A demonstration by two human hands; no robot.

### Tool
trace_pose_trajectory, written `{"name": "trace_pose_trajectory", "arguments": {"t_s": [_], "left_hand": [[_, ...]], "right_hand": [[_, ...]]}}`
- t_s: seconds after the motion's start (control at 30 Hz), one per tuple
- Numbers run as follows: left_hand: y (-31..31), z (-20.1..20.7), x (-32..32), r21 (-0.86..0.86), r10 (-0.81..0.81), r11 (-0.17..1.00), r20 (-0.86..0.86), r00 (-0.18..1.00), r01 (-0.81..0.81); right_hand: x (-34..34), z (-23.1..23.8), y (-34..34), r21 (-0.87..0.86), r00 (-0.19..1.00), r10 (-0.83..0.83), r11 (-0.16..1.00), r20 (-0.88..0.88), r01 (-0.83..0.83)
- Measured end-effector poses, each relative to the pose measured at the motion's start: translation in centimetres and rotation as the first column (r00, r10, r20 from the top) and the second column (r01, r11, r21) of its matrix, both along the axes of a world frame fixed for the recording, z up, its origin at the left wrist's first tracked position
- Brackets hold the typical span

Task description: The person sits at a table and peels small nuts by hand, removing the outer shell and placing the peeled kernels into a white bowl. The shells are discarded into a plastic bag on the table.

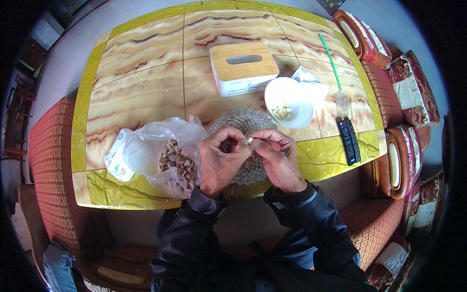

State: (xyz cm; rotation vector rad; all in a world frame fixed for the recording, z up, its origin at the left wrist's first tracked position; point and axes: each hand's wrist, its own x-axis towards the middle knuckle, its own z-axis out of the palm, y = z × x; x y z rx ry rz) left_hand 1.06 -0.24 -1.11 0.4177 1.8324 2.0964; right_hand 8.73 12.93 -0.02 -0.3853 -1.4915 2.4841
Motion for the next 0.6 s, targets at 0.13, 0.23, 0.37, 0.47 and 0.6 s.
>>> {"name": "trace_pose_trajectory", "arguments": {"t_s": [0.13, 0.23, 0.37, 0.47, 0.6], "left_hand": [[0.1, 0.0, 0.2, -0.005, -0.021, 1.000, -0.034, 0.999, 0.021], [0.2, 0.1, 0.3, -0.058, -0.048, 0.997, -0.100, 0.994, 0.043], [0.0, 0.6, 0.5, -0.126, -0.082, 0.991, -0.295, 0.952, 0.046], [0.0, 0.9, 0.2, -0.126, -0.129, 0.986, -0.184, 0.974, 0.107], [-0.7, 1.1, -0.6, 0.014, -0.068, 0.997, -0.078, 0.995, 0.069]], "right_hand": [[0.1, 0.0, 0.3, -0.154, 1.000, -0.012, 0.988, 0.018, 0.015], [0.1, 0.1, 0.5, -0.244, 0.998, -0.019, 0.969, 0.057, 0.033], [0.1, 0.2, 1.0, -0.320, 0.997, 0.000, 0.947, 0.073, 0.024], [0.1, 0.1, 1.4, -0.274, 0.999, 0.022, 0.962, 0.028, -0.013], [0.1, 0.0, 1.2, -0.093, 1.000, -0.014, 0.996, -0.009, 0.013]]}}
